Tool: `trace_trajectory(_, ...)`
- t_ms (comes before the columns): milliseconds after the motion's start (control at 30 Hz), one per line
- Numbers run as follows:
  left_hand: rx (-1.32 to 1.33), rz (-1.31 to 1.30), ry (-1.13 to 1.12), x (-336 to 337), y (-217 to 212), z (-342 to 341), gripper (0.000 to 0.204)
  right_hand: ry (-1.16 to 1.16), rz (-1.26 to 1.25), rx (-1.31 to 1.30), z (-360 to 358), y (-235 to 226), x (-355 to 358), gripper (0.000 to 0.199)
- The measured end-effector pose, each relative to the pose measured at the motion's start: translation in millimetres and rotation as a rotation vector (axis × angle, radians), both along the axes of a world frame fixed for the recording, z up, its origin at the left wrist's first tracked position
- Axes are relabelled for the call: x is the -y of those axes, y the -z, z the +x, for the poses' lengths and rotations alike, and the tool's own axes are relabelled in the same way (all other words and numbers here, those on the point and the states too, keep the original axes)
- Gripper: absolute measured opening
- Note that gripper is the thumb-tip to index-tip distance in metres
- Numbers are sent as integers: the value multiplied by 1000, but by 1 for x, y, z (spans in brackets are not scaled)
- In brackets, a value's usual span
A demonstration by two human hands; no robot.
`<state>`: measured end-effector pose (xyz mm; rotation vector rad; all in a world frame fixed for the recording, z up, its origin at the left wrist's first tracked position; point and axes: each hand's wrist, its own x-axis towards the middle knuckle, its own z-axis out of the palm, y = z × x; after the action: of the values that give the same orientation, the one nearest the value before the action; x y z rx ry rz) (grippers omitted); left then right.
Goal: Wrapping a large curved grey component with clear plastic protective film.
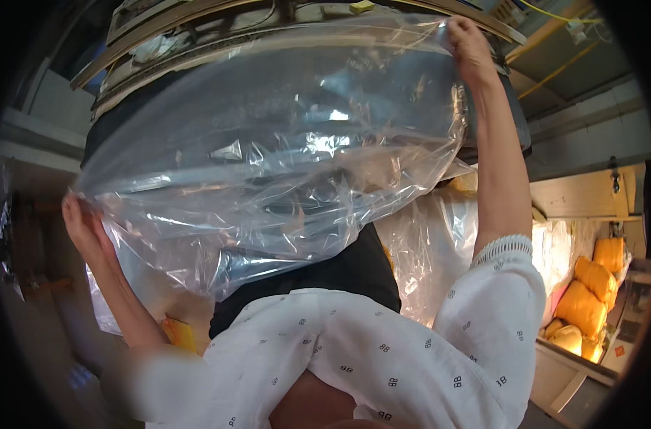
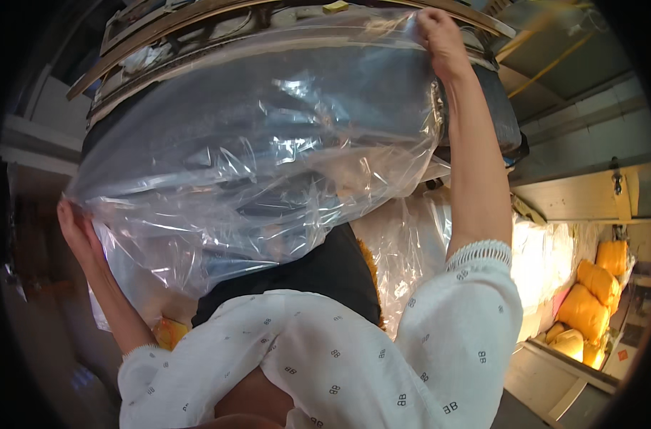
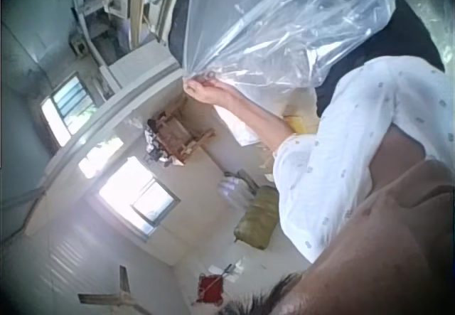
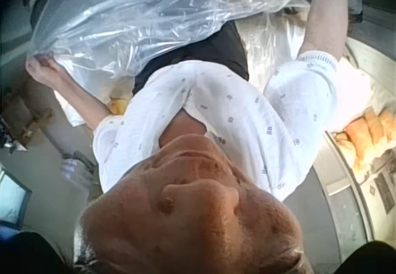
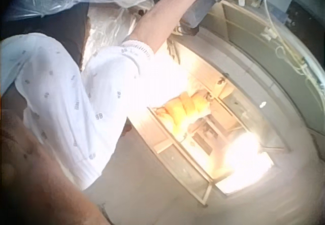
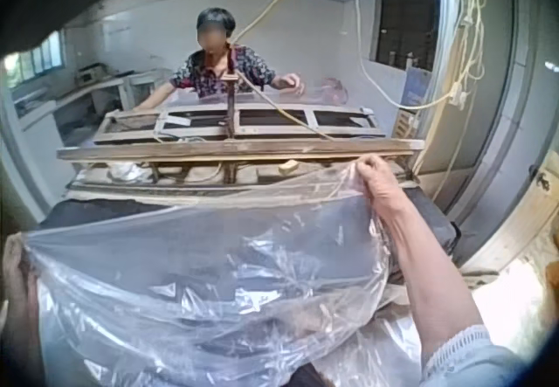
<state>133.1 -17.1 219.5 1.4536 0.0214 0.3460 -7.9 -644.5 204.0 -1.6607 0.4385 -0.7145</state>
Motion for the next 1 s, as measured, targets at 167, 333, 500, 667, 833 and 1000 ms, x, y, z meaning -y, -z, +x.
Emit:
trace_trajectory(167, 332, 596, -50, 30, 38, 116, 22, 679, -709, -94, 11, 59, -7, 19)
trace_trajectory(333, 95, 567, -31, 70, 65, 173, 27, 541, -506, -10, 11, 67, 3, 19)
trace_trajectory(500, 112, 484, 53, 96, 68, 215, 30, 605, -552, -88, 25, 71, 29, 19)
trace_trajectory(667, 126, 536, 28, 109, 69, 226, 31, 696, -621, -224, 25, 65, 22, 27)
trace_trajectory(833, -60, 525, 37, 57, 89, 260, 29, 758, -739, -240, 30, 62, 18, 35)
trace_trajectory(1000, -114, 70, 219, 82, 68, 224, 26, 790, -487, -134, 24, 60, 26, 34)
